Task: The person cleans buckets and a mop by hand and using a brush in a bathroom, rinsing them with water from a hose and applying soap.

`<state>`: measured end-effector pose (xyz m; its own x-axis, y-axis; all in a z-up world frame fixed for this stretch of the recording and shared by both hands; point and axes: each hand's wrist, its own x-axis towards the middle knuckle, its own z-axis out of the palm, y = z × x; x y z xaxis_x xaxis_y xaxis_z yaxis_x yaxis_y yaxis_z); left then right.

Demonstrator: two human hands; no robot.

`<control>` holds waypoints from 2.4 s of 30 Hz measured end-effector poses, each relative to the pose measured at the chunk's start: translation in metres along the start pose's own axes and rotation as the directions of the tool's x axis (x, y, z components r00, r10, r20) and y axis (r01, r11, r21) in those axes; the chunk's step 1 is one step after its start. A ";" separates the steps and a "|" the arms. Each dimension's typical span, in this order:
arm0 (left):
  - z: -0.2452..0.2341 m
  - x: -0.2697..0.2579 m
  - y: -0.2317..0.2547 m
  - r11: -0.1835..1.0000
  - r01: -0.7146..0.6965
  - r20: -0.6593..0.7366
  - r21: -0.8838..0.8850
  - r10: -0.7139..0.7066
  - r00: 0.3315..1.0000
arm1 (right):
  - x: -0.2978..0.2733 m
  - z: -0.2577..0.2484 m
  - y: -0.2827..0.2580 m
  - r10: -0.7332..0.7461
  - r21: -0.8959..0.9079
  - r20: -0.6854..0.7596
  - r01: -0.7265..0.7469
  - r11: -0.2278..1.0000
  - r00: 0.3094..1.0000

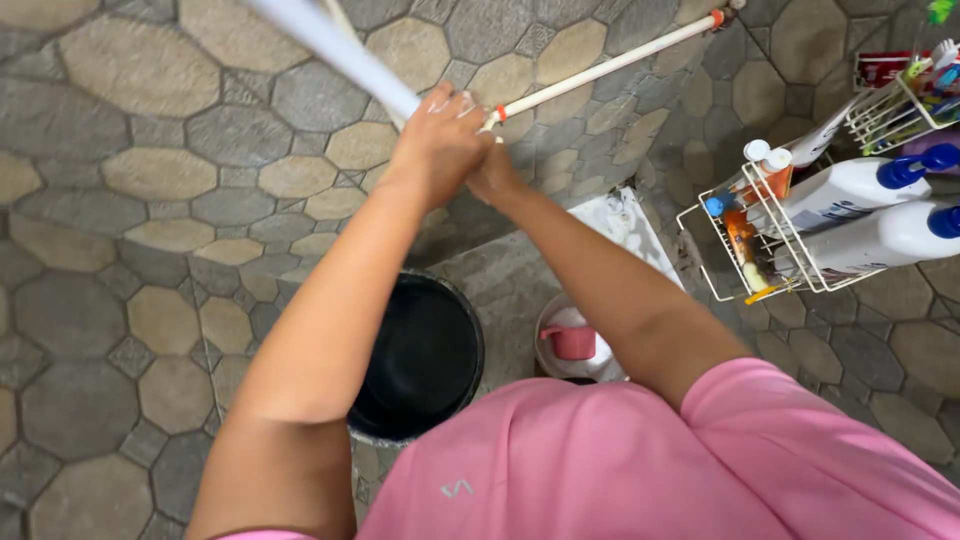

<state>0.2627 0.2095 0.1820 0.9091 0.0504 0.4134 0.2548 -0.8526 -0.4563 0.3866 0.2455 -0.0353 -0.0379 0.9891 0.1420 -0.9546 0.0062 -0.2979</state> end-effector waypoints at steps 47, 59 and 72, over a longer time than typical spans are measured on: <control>-0.101 -0.130 -0.027 -0.212 -0.416 -0.012 -0.884 -0.881 0.473 | -0.005 0.083 0.065 -0.161 -0.604 0.772 0.630 -0.487 0.615; -0.028 -0.146 -0.021 -0.306 -0.378 0.171 -0.874 -0.921 0.349 | -0.006 0.033 0.057 -0.089 -0.702 0.615 0.494 -0.513 0.783; 0.089 -0.148 0.057 -0.408 -0.356 0.457 -0.841 -0.887 -0.064 | -0.153 0.001 0.053 -0.396 -0.914 0.168 -0.007 -0.405 0.903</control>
<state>0.1718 0.1993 0.0248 -0.1334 0.9909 0.0183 -0.7047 -0.1079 0.7012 0.3419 0.0948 -0.0716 0.2945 0.8655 0.4051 0.6571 0.1244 -0.7435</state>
